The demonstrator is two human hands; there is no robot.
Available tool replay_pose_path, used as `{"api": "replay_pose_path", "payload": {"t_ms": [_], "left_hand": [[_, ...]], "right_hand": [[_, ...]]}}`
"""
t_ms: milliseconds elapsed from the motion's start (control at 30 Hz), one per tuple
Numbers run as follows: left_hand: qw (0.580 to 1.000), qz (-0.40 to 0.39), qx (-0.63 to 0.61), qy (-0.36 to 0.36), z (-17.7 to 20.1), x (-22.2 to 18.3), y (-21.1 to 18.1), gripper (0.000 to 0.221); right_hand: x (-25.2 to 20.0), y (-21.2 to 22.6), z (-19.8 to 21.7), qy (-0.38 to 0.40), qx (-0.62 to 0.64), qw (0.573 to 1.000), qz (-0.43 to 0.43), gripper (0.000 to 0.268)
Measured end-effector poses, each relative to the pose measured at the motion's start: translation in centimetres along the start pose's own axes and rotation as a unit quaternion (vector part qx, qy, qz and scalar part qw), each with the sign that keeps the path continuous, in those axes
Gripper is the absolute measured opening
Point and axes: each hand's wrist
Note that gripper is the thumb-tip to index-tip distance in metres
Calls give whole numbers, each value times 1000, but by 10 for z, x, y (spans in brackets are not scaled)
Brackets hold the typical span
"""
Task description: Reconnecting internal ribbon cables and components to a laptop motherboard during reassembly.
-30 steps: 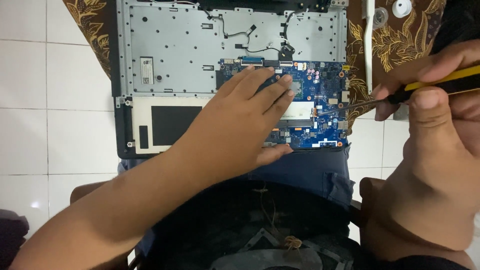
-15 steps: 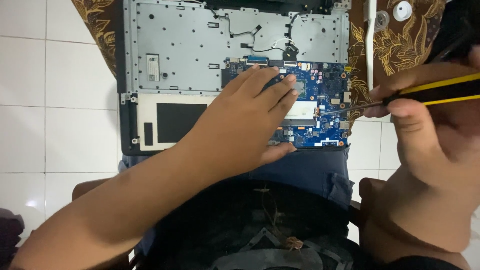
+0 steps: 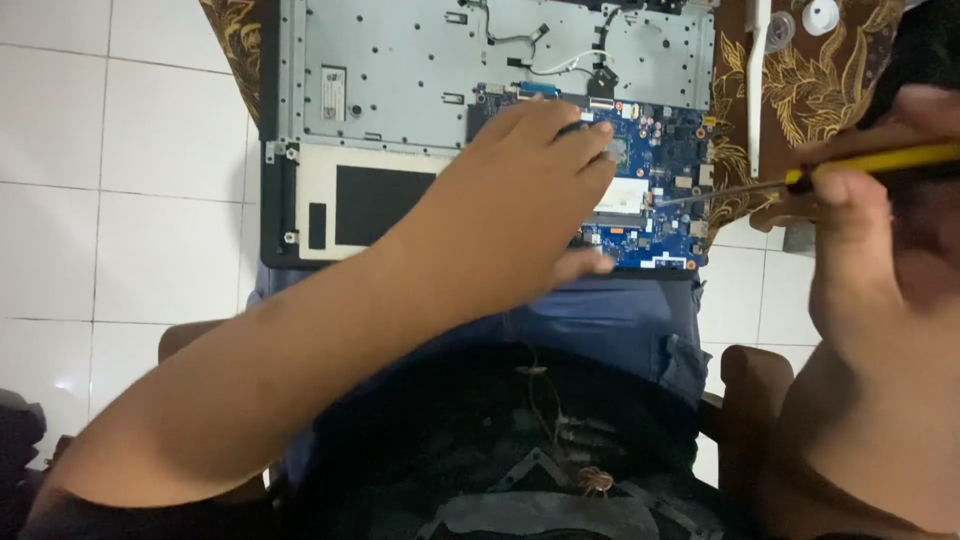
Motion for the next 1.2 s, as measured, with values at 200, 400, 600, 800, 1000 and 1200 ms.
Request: {"api": "replay_pose_path", "payload": {"t_ms": [200,400,600,800,1000,1200], "left_hand": [[970,-35,-204,-124,0,43,-9,25],[943,-93,-274,-167,-11,71,-12,9],[928,-116,-324,-144,-2,63,-12,22],[936,-96,-305,-145,-14,71,-15,15],[901,-158,-372,-157,0,73,-9,17],[948,-96,-301,-50,-3,72,-11,28]], "right_hand": [[11,61,-12,-35,-236,960,-145,37],[16,40,-4,5,-99,994,40,39],[25,19,14,108,-6,987,118,37],[20,39,3,0,-64,997,-44,39],[23,56,9,59,16,996,66,35],[29,73,8,53,-6,994,94,37]]}}
Point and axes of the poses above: each hand's wrist, its own x-axis towards the middle knuckle, its own z-axis out of the back of the hand, y = z × x, and after that the axes turned 1 degree about x, right-handed
